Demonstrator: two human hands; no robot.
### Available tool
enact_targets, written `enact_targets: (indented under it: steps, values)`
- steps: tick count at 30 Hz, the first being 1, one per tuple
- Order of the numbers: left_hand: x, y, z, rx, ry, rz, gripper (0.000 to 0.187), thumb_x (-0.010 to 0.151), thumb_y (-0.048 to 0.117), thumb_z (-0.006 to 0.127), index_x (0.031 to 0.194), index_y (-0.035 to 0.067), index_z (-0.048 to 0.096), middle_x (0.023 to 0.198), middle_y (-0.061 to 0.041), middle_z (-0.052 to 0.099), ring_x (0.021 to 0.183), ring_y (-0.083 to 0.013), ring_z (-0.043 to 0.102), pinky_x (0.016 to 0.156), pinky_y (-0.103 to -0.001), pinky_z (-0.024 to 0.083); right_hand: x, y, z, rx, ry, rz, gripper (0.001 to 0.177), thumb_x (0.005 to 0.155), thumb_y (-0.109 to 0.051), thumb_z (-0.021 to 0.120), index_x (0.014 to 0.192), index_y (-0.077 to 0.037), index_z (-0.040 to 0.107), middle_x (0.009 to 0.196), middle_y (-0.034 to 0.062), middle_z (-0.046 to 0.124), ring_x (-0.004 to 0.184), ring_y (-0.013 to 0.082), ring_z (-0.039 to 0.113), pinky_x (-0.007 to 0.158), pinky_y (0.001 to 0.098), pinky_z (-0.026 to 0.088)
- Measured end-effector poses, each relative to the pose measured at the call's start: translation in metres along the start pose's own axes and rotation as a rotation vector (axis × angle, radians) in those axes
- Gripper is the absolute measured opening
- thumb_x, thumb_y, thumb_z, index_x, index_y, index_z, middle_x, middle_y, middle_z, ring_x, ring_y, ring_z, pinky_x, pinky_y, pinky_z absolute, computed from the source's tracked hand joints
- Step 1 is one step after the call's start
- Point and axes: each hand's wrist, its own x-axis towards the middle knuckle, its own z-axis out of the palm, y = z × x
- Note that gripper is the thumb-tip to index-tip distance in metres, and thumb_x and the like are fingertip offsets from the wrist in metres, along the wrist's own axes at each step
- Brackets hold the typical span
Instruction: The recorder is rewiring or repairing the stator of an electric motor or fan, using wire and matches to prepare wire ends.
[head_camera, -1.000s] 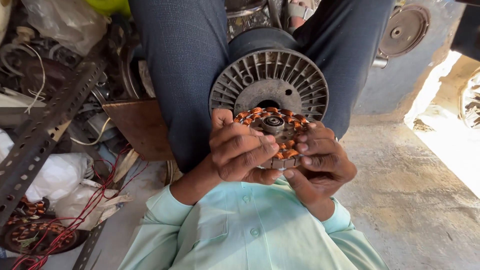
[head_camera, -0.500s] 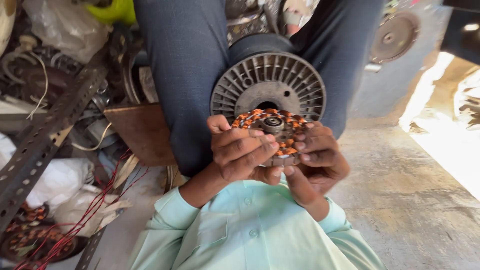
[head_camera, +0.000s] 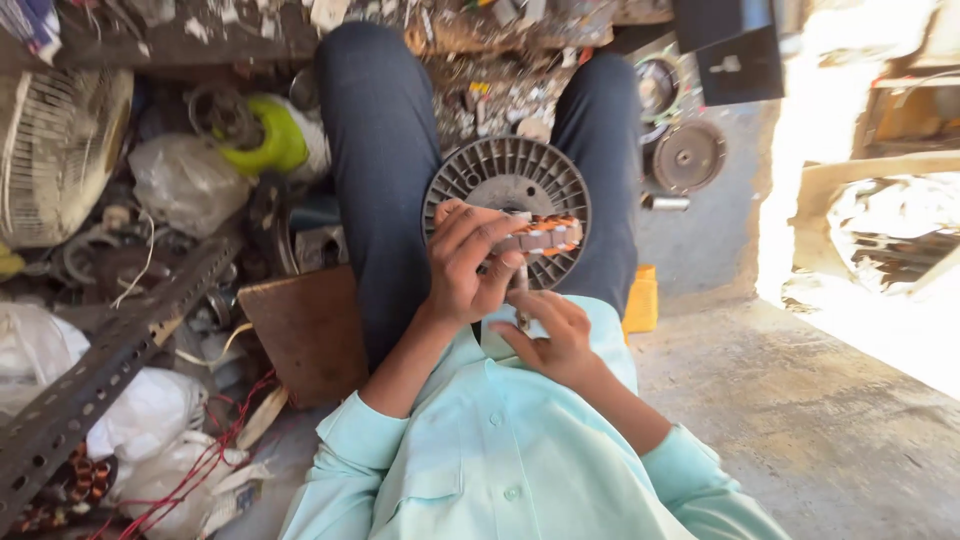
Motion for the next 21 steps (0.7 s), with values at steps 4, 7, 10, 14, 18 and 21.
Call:
enact_targets:
  steps: [4,7,10,14,18,21]
  values:
    - [-0.003,0.0,0.0,-0.158,0.111,-0.236,0.034,0.108,0.031,0.059,0.118,0.0,0.069,0.103,-0.011,0.069,0.09,-0.0245,0.069,0.083,-0.036,0.052,0.011,0.005,-0.007,-0.228,0.085,-0.171,0.031,0.082,-0.004,0.084,0.11,-0.003,0.071,0.088,0.0078,0.072,0.068,0.0163,0.069,0.063,0.0294,0.054]
    - [-0.004,0.004,-0.023,-0.133,0.082,-0.399,0.031,0.104,0.025,0.064,0.119,-0.003,0.068,0.101,-0.014,0.068,0.087,-0.0257,0.071,0.077,-0.035,0.056,0.047,0.0,-0.028,-0.315,0.086,-0.184,0.021,0.086,0.0,0.077,0.106,-0.003,0.072,0.087,0.0081,0.073,0.065,0.019,0.067,0.061,0.0323,0.051]
    - [-0.008,0.019,-0.054,0.049,-0.039,-0.466,0.03,0.099,0.022,0.069,0.116,-0.003,0.069,0.095,-0.015,0.069,0.081,-0.0253,0.071,0.07,-0.036,0.055,0.078,-0.006,-0.044,-0.372,-0.129,-0.246,0.022,0.087,-0.001,0.075,0.108,-0.003,0.07,0.081,0.0085,0.069,0.063,0.0229,0.063,0.059,0.0363,0.05]
    - [-0.014,0.042,-0.086,0.252,-0.068,-0.486,0.021,0.096,0.019,0.072,0.109,0.002,0.073,0.087,-0.011,0.071,0.072,-0.0254,0.069,0.067,-0.038,0.054,0.091,0.007,-0.054,-0.568,-0.425,-0.462,0.033,0.084,0.002,0.074,0.116,-0.002,0.069,0.081,0.0083,0.064,0.066,0.0223,0.062,0.06,0.0381,0.051]
    - [-0.024,0.039,-0.086,0.294,-0.03,-0.413,0.018,0.095,0.016,0.073,0.108,0.003,0.073,0.087,-0.01,0.07,0.078,-0.0287,0.068,0.072,-0.041,0.053,0.108,-0.016,-0.062,-0.639,-0.521,-0.589,0.045,0.078,0.003,0.074,0.122,0.001,0.069,0.093,0.0103,0.069,0.071,0.0208,0.066,0.057,0.0353,0.053]
    - [-0.033,0.034,-0.075,0.282,-0.05,-0.337,0.02,0.094,0.015,0.074,0.11,0.003,0.072,0.096,-0.01,0.07,0.089,-0.0299,0.068,0.08,-0.042,0.053,0.123,-0.025,-0.065,-0.597,-0.567,-0.66,0.042,0.087,0.008,0.071,0.128,0.002,0.066,0.11,0.0138,0.071,0.084,0.022,0.07,0.068,0.0316,0.058]
